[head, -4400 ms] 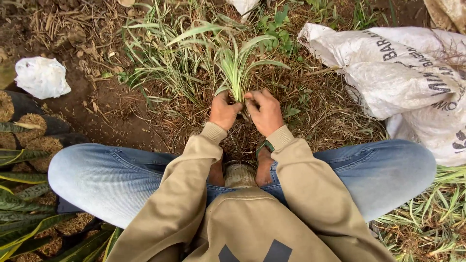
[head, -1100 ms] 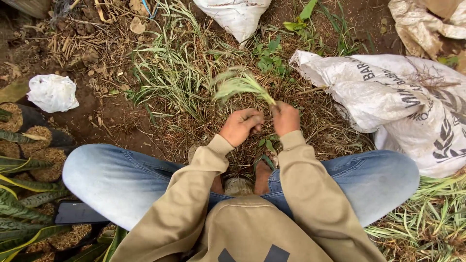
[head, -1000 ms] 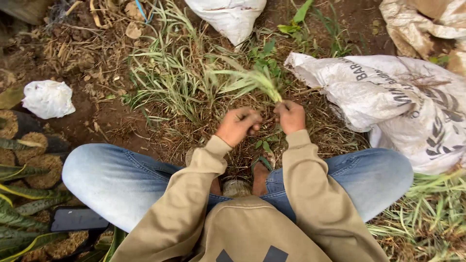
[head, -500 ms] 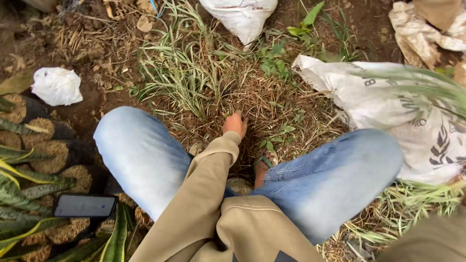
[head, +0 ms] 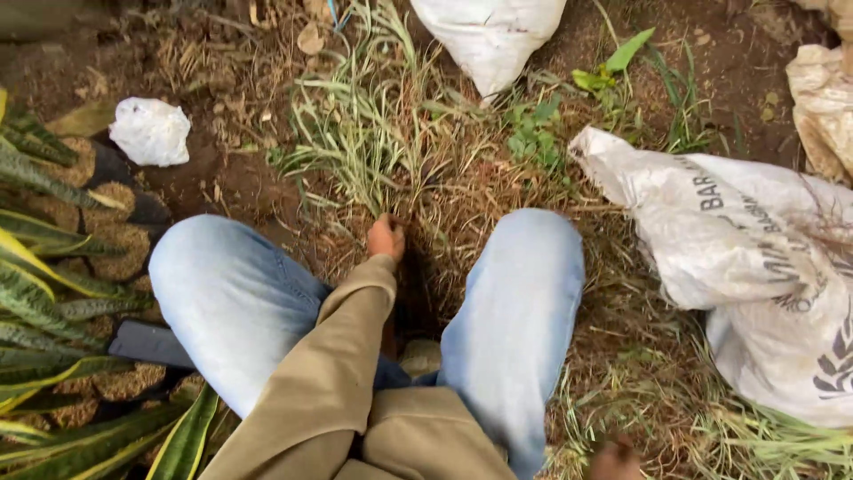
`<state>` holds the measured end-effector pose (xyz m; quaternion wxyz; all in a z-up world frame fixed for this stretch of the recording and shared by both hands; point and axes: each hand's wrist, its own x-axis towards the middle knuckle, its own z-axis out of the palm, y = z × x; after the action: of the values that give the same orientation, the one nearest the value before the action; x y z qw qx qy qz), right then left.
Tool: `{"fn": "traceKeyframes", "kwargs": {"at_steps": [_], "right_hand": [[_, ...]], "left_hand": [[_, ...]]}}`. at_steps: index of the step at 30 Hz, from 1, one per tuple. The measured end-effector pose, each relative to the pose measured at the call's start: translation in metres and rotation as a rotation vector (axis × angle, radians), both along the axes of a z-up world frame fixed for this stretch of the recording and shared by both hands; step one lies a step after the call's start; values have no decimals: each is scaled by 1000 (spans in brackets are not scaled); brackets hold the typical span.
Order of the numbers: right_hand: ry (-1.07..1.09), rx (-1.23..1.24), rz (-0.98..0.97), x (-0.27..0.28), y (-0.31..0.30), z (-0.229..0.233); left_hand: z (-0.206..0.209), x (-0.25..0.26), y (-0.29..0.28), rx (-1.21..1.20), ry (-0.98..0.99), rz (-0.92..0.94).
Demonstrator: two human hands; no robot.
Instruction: Sorting and cleaning small plants by removing dead leaves and separating them by hand.
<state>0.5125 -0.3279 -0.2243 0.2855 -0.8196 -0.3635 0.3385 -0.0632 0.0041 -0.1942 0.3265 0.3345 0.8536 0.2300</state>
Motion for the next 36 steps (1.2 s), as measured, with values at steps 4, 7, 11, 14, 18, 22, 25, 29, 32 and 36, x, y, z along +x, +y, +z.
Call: {"fn": "traceKeyframes", "kwargs": {"at_steps": [4, 7, 11, 14, 18, 22, 25, 29, 32, 36], "right_hand": [[28, -39, 22, -115, 98, 68], [70, -82, 58, -139, 156, 134], [59, 279, 132, -140, 213, 171], [111, 460, 269, -151, 247, 180], [278, 562, 377, -193, 285, 199], [362, 806, 362, -256, 322, 260], [431, 891, 470, -285, 339, 302], [355, 1003, 658, -311, 351, 365], [245, 1138, 735, -313, 360, 415], [176, 1194, 763, -332, 380, 445]], "left_hand": [[25, 2, 27, 147, -663, 278], [58, 13, 29, -142, -345, -109], [43, 18, 38, -126, -74, -174], [69, 14, 60, 41, 207, -126], [204, 5, 70, 354, -305, 60], [282, 0, 87, 674, -236, -44], [339, 12, 87, 788, -246, -179], [412, 34, 71, 787, -241, -427], [438, 43, 58, 724, -110, -535], [444, 54, 33, 735, -48, -548]]}}
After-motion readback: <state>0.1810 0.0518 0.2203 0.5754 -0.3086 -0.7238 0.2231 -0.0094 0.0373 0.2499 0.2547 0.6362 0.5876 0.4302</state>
